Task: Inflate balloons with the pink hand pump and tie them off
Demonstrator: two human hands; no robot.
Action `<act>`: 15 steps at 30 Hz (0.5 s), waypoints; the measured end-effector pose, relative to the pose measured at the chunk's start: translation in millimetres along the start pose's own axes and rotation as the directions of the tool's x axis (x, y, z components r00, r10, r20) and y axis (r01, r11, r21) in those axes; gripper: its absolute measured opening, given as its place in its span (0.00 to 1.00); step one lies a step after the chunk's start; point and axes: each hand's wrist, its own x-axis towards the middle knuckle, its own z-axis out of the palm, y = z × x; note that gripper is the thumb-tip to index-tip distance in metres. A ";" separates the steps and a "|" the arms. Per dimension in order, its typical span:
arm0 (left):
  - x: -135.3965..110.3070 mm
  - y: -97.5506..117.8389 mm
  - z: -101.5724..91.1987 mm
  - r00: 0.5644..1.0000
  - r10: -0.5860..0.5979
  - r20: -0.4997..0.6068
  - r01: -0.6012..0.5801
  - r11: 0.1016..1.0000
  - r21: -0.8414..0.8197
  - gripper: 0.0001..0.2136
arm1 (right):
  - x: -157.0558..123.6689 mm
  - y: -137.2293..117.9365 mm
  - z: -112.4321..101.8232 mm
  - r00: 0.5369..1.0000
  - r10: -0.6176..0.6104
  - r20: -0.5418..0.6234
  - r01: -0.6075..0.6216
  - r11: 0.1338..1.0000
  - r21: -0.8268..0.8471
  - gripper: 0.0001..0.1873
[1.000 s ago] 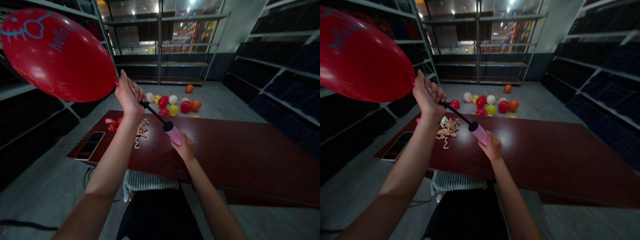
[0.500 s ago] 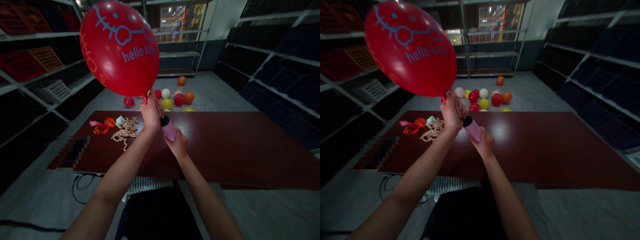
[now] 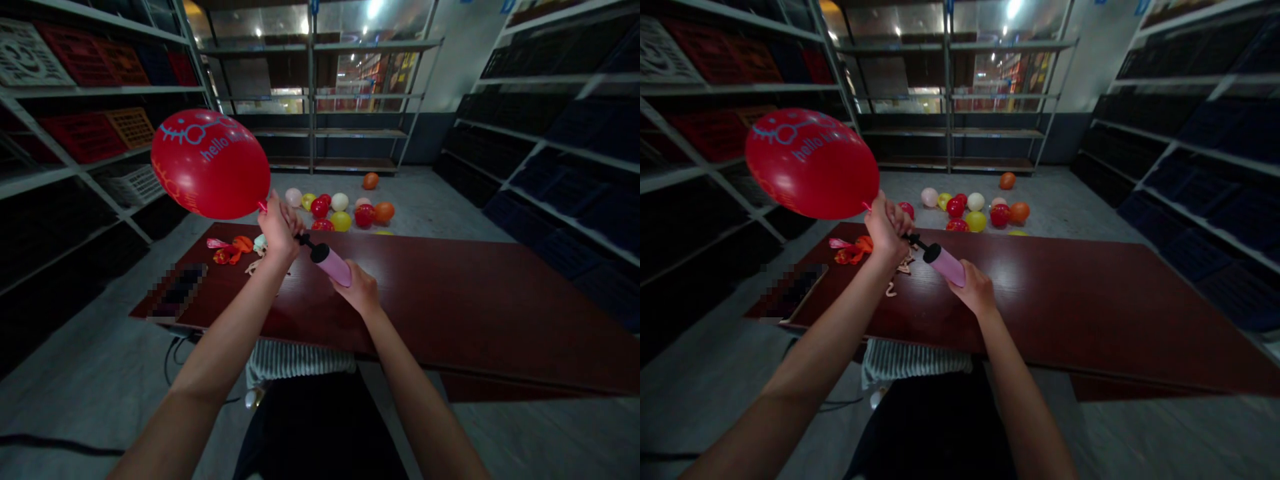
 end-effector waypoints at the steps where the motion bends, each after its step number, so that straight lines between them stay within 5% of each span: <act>1: 2.3 8.3 -3.6 1.000 0.002 -0.015 -0.002 1.000 -0.001 0.25 | -0.2 -1.1 -0.4 1.000 -0.013 0.009 0.013 1.000 -0.006 0.23; 9: 19.4 71.0 -23.3 0.998 0.015 -0.068 -0.016 1.000 -0.014 0.26 | -1.4 -6.1 -3.0 0.995 -0.090 0.050 0.091 0.995 -0.027 0.21; 15: 18.8 79.4 2.0 0.999 0.052 -0.014 -0.051 0.999 0.010 0.25 | -1.5 -1.8 -1.5 0.996 -0.083 -0.012 0.083 0.996 -0.024 0.21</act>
